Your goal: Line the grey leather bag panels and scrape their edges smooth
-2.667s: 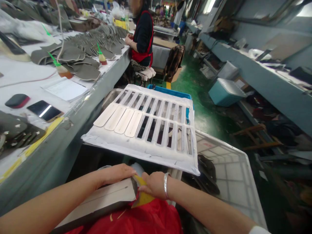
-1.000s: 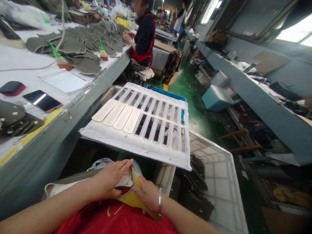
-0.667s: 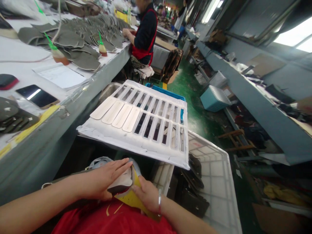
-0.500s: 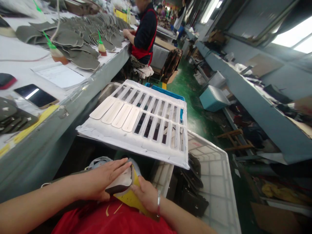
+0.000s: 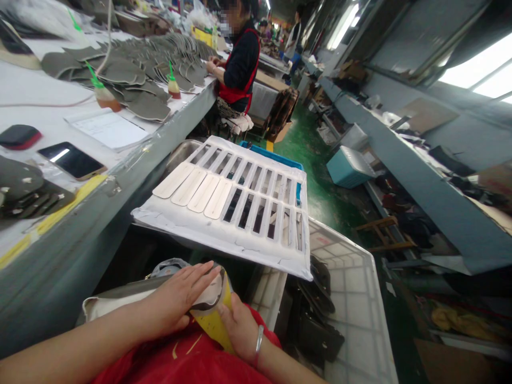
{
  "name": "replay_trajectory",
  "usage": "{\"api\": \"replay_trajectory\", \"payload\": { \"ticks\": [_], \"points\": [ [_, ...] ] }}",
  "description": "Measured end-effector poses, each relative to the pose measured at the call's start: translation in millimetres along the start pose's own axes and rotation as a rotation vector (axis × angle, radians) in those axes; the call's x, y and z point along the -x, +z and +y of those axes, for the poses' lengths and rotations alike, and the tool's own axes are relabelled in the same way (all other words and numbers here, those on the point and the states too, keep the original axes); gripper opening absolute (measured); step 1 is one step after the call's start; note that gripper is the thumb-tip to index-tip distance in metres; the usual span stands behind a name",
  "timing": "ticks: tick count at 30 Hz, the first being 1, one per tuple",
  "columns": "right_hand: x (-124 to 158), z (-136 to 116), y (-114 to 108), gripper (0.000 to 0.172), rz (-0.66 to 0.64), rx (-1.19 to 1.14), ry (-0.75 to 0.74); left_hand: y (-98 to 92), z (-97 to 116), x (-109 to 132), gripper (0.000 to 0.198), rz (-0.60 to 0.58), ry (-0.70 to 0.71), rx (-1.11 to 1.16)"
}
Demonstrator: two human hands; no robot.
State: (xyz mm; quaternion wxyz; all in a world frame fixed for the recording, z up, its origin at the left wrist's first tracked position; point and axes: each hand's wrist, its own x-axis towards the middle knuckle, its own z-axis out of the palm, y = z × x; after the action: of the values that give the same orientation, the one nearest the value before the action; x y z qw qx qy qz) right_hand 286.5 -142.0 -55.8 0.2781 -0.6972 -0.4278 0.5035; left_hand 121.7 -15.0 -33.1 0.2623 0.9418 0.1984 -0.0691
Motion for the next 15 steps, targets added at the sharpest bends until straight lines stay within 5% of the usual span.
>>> {"api": "replay_trajectory", "payload": {
  "ticks": [11, 15],
  "points": [
    [6, -22, 19, 0.031, 0.138, -0.123, 0.051, 9.9, -4, 8, 0.102, 0.133, 0.036, 0.003],
    [4, -20, 38, 0.024, 0.292, -0.179, 0.033, 10.6, -7, 10, 0.101, 0.198, 0.070, 0.038]
  ]
}}
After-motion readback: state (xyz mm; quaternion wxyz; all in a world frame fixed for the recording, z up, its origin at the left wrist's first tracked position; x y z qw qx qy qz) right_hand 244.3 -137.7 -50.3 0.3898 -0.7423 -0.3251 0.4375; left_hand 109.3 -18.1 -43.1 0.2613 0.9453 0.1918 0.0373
